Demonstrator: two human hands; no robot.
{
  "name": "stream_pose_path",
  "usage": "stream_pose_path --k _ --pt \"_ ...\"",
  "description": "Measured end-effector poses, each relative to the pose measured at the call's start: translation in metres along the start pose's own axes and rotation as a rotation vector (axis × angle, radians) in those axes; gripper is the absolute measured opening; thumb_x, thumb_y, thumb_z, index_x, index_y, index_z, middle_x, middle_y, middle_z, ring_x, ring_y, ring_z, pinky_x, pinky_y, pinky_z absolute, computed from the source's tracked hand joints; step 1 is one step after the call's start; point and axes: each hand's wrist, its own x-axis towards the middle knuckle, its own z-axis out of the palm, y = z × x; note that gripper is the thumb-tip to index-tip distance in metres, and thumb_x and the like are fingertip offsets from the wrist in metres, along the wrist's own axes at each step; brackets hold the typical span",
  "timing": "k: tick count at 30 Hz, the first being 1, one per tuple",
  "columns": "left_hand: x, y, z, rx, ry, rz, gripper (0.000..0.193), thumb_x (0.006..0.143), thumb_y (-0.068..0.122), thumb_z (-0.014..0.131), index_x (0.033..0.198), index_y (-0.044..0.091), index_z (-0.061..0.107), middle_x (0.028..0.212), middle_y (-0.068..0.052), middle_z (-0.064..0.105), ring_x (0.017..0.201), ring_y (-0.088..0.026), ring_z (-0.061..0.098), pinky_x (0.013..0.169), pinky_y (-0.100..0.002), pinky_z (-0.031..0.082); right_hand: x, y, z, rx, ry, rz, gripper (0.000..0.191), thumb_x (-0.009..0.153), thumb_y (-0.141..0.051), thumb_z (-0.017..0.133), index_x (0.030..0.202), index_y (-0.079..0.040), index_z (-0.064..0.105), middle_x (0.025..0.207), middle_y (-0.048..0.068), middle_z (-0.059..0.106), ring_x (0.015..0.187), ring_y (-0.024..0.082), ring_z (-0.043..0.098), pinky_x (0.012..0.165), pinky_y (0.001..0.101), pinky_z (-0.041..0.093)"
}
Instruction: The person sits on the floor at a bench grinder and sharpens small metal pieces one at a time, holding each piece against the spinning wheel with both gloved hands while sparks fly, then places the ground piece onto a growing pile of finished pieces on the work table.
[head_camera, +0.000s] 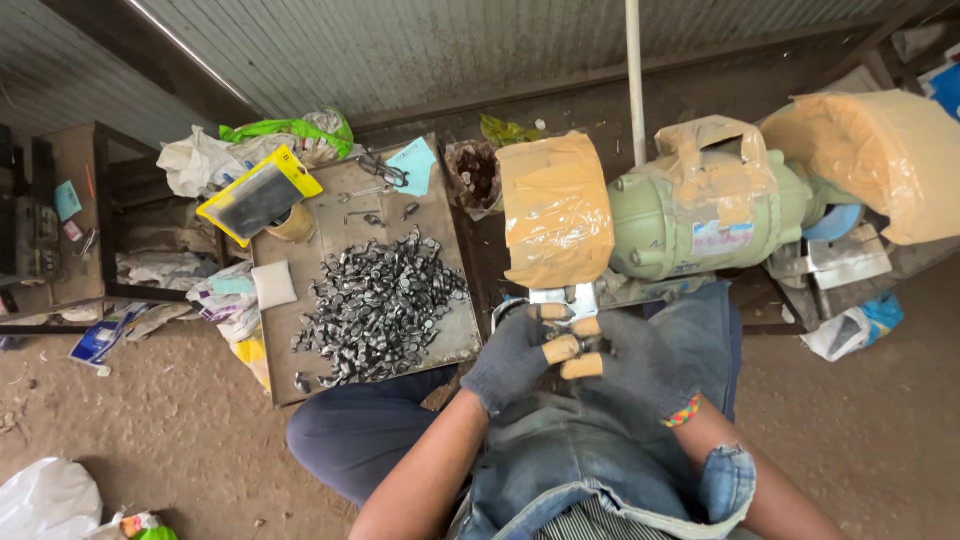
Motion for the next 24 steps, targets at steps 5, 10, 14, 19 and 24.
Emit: stream_pose_path --k 5,10,14,19,24 --pt "0.000 0.019 0.026 -0.132 -0.004 -0.058 0.055 0.085 0.007 0.074 0.134 0.004 0.049 0.115 -0.004 0.069 0.106 -0.013 0.067 0.094 -0.032 0.055 -0.005 -0.009 -0.032 -0.019 -0.123 -0.091 0.033 0.073 -0.019 0.082 0.104 -0.006 0.076 0.101 0.006 0.078 0.093 0.023 0.076 0.082 0.0344 0.059" --pt "0.020 0.036 0.043 0.396 0.422 0.091 0.033 0.090 0.019 0.073 0.120 0.008 0.064 0.108 -0.008 0.069 0.100 -0.022 0.069 0.088 -0.035 0.055 0.014 0.015 -0.050 -0.287 0.153 -0.190 0.025 0.077 -0.024 0.082 0.097 -0.010 0.078 0.093 0.012 0.073 0.083 0.028 0.071 0.072 0.0370 0.054" --pt "0.043 0.050 0.033 1.033 0.408 0.426 0.032 0.081 0.026 0.083 0.104 0.006 0.073 0.104 -0.017 0.068 0.102 -0.039 0.065 0.087 -0.048 0.051 0.030 0.033 -0.052 -0.359 0.240 -0.030 0.031 0.078 -0.028 0.084 0.099 -0.005 0.076 0.083 0.015 0.069 0.078 0.032 0.068 0.068 0.0413 0.051" --pt "0.094 0.041 0.010 1.074 0.242 0.554 0.032 0.085 0.029 0.078 0.109 0.009 0.073 0.113 -0.015 0.072 0.108 -0.036 0.066 0.093 -0.048 0.053 0.054 0.055 -0.048 -0.372 0.279 -0.082 0.029 0.080 -0.026 0.083 0.099 -0.005 0.076 0.087 0.015 0.069 0.080 0.033 0.068 0.069 0.0417 0.051" --pt "0.132 0.025 -0.018 1.096 0.115 0.609 0.034 0.082 0.031 0.075 0.108 0.009 0.076 0.113 -0.015 0.072 0.106 -0.038 0.065 0.089 -0.049 0.053 0.075 0.066 -0.053 -0.362 0.243 -0.156 0.029 0.079 -0.026 0.082 0.101 -0.008 0.077 0.089 0.014 0.071 0.082 0.032 0.068 0.071 0.0426 0.052"
